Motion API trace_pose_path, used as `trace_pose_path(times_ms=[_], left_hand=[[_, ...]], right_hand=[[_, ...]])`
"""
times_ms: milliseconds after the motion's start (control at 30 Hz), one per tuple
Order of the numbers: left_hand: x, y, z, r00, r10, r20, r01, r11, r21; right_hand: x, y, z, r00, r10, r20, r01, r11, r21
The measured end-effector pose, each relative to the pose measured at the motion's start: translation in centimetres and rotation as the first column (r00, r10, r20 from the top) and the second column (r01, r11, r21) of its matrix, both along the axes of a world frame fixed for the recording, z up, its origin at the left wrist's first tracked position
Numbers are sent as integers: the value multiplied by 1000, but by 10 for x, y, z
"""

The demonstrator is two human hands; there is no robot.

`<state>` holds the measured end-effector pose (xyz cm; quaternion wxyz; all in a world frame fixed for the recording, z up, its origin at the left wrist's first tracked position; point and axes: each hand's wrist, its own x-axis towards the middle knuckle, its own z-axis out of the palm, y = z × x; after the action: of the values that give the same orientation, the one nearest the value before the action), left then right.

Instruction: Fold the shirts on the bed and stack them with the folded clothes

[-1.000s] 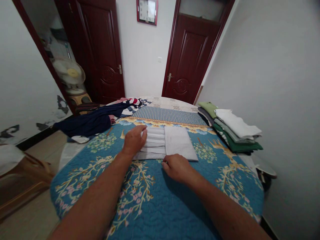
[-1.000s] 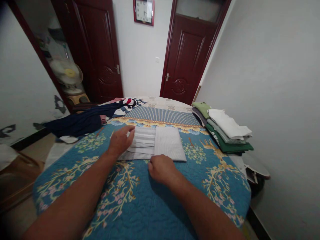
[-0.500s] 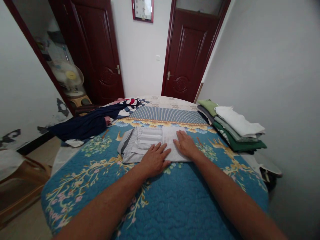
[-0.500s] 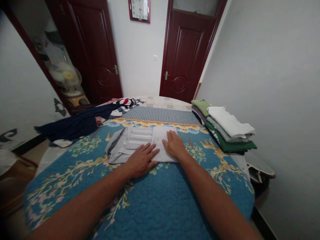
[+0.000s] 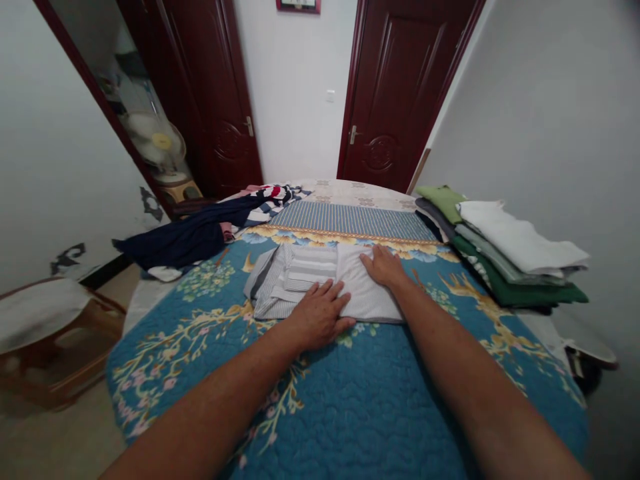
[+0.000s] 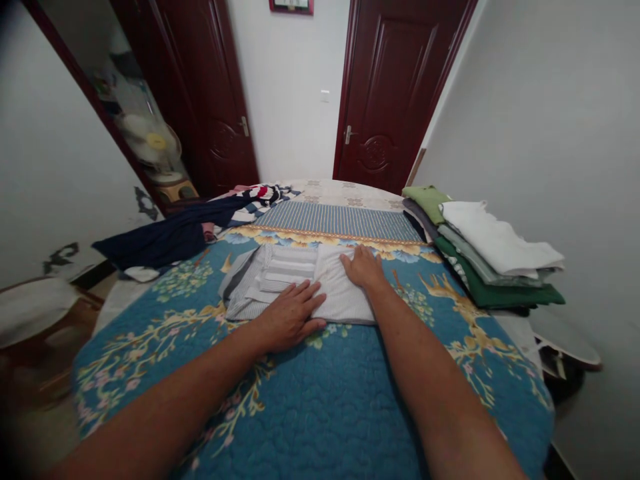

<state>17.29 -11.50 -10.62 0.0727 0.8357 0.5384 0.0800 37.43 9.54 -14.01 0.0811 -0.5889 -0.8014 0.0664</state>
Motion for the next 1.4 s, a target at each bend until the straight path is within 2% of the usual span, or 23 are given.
trace_pose_path(times_ms=[167, 267, 367, 467, 733, 867, 1133, 1300, 1400], left_hand=[[2, 4, -5, 994, 67, 87, -73, 995, 65], [4, 8, -11, 988, 95, 124, -110, 986, 124], [6, 7, -14, 990, 112, 87, -122, 985, 120], [8, 4, -16, 993, 117, 24, -119, 989, 82], [5, 7, -26, 996, 81, -41, -78, 995, 65], [3, 7, -22, 996, 67, -62, -64, 997, 49], [2, 7, -15, 996, 49, -79, -47, 999, 23], [1, 3, -14, 998, 59, -34, -56, 995, 85], [3, 3, -10, 1000, 9, -5, -8, 985, 173]], right_hand=[[0, 12, -5, 1000, -1, -14, 2, 999, 53], [1, 8, -6, 998, -25, -56, 36, 980, 193], [3, 1, -3, 995, -47, -87, 75, 934, 350], [3, -7, 1, 996, -40, -81, 69, 913, 401], [23, -41, -6, 1000, -2, -4, 3, 946, 326], [37, -69, -10, 998, -14, 60, -2, 967, 255], [60, -128, -2, 984, 0, 178, -21, 993, 120], [71, -156, 4, 984, 25, 175, -31, 999, 34], [74, -164, 5, 988, 28, 153, -33, 999, 27]])
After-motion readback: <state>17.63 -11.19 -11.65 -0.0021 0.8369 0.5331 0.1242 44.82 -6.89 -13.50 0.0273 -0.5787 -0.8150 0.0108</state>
